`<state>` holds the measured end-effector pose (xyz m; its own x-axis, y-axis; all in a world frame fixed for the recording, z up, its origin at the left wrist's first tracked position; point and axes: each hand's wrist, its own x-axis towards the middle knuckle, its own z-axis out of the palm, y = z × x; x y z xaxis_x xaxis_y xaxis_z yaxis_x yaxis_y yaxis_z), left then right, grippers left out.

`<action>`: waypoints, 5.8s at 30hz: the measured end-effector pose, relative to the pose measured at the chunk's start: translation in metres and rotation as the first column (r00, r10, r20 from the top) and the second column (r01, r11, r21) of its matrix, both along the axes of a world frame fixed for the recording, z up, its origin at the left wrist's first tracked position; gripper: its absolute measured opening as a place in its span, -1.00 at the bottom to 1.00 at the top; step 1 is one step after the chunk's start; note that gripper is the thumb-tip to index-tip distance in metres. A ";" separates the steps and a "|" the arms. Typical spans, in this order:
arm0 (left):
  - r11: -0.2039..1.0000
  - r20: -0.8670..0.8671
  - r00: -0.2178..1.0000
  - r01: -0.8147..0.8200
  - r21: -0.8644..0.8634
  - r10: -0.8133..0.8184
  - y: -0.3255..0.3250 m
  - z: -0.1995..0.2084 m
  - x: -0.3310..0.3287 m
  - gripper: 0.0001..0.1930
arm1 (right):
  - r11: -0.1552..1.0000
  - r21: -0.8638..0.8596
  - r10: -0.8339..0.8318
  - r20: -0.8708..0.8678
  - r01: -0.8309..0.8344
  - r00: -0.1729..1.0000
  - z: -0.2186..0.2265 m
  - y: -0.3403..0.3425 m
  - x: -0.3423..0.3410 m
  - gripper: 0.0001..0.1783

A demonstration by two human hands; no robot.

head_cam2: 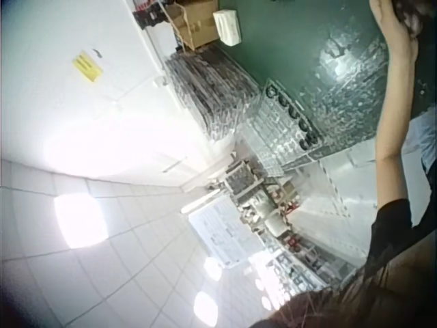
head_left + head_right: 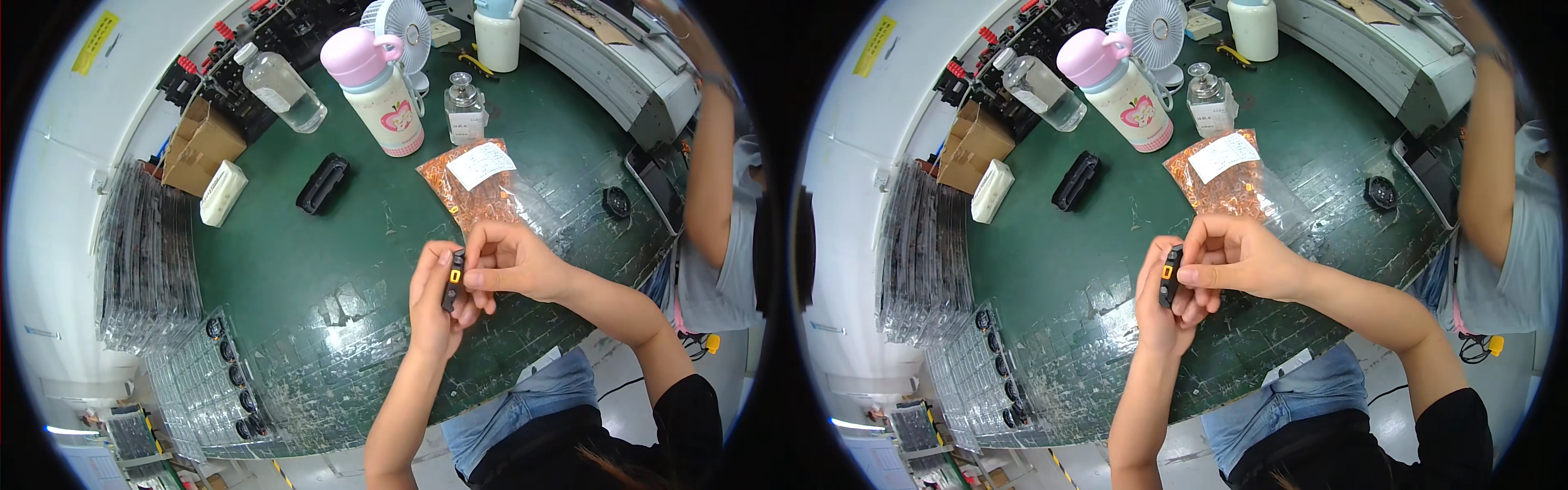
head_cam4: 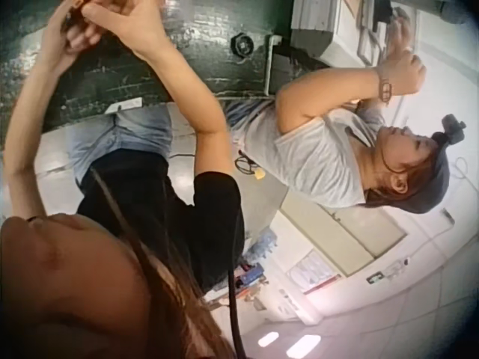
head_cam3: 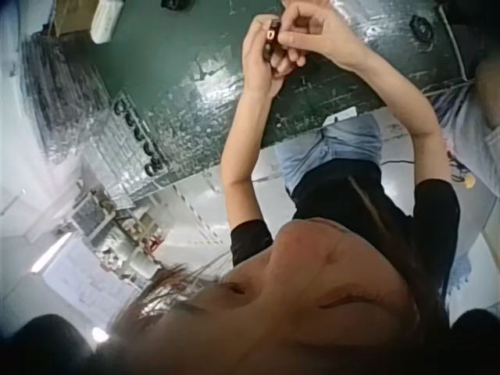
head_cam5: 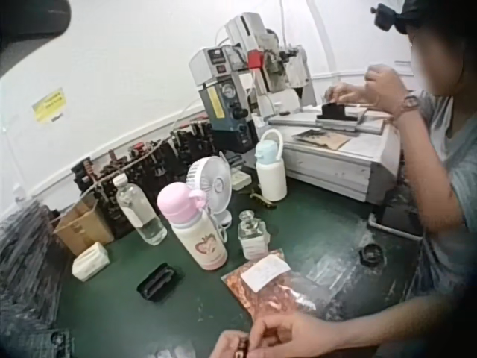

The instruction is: Assembling small electronic components at a factory workbench.

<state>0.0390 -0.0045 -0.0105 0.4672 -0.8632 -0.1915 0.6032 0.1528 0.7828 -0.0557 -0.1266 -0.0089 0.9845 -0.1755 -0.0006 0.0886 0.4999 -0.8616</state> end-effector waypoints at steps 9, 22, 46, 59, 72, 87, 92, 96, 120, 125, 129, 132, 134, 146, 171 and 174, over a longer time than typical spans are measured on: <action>0.972 -0.612 0.759 0.127 -0.197 -0.223 0.006 -0.017 0.007 -0.55 | 0.999 -0.015 -0.038 -0.157 0.036 0.987 0.008 0.001 0.006 -0.83; 0.994 0.064 0.994 -0.093 0.058 0.090 -0.005 -0.009 -0.023 -0.70 | 0.978 -0.192 -0.094 -0.030 0.087 0.995 0.006 0.004 -0.013 -0.70; 0.977 0.285 0.949 0.176 -0.120 -0.136 0.002 0.002 -0.005 -0.60 | -0.496 -0.692 -0.173 0.671 0.525 0.721 0.022 0.023 -0.066 -0.74; 0.992 0.193 0.977 -0.109 0.068 0.094 0.014 0.001 0.038 -0.71 | -0.385 -0.915 -0.483 0.310 0.119 0.819 -0.028 -0.004 -0.048 -0.86; 0.995 0.137 0.990 -0.048 0.083 0.036 0.008 0.009 0.028 -0.74 | -0.430 -0.902 -0.405 0.167 -0.026 0.899 -0.017 -0.014 -0.036 -0.89; 0.989 0.051 0.999 -0.006 0.150 -0.002 0.006 0.002 0.016 -0.76 | -0.060 -0.998 -0.369 0.002 -0.021 0.929 -0.011 -0.021 -0.051 -0.86; 0.987 0.053 0.998 -0.028 0.158 0.019 0.004 0.000 0.019 -0.76 | 0.022 -1.000 -0.348 0.006 0.014 0.937 -0.012 -0.027 -0.051 -0.85; 0.986 0.046 0.998 -0.045 0.163 0.038 0.003 -0.001 0.025 -0.76 | 0.074 -0.997 -0.363 -0.052 -0.027 0.930 -0.004 -0.029 -0.042 -0.85; 0.970 0.078 0.967 -0.241 -0.018 0.242 0.006 0.007 0.024 -0.77 | 0.888 -0.294 -0.334 0.118 0.354 0.935 0.034 -0.010 0.007 -0.86; 0.982 0.027 0.982 -0.187 0.017 0.187 0.005 0.008 0.020 -0.78 | 0.950 -0.202 -0.237 0.029 0.238 0.971 0.035 -0.003 0.007 -0.85; 0.998 0.050 0.997 -0.064 -0.021 0.065 0.010 0.004 0.024 -0.79 | 0.946 -0.206 -0.264 -0.041 0.251 0.964 0.027 -0.005 0.010 -0.88; 0.997 0.094 0.993 -0.078 0.012 0.076 0.007 0.008 0.019 -0.79 | 0.938 -0.167 -0.284 0.126 0.303 0.950 0.016 -0.007 0.013 -0.88; 0.996 0.071 0.994 -0.084 0.020 0.083 0.007 0.008 0.021 -0.80 | 0.957 -0.155 -0.234 0.081 0.245 0.969 0.018 -0.009 0.011 -0.86; 0.991 0.102 0.988 -0.122 0.055 0.116 0.005 0.007 0.026 -0.79 | 0.973 -0.111 -0.202 0.012 0.202 0.979 0.019 -0.004 0.011 -0.86; 0.985 0.105 0.981 -0.167 0.032 0.163 0.008 0.010 0.020 -0.79 | 0.957 -0.173 -0.229 0.047 0.234 0.972 0.017 0.003 0.010 -0.87; 0.984 0.143 0.975 -0.176 0.034 0.170 0.010 0.013 0.019 -0.79 | 0.960 -0.160 -0.221 0.065 0.229 0.973 0.016 0.005 0.012 -0.88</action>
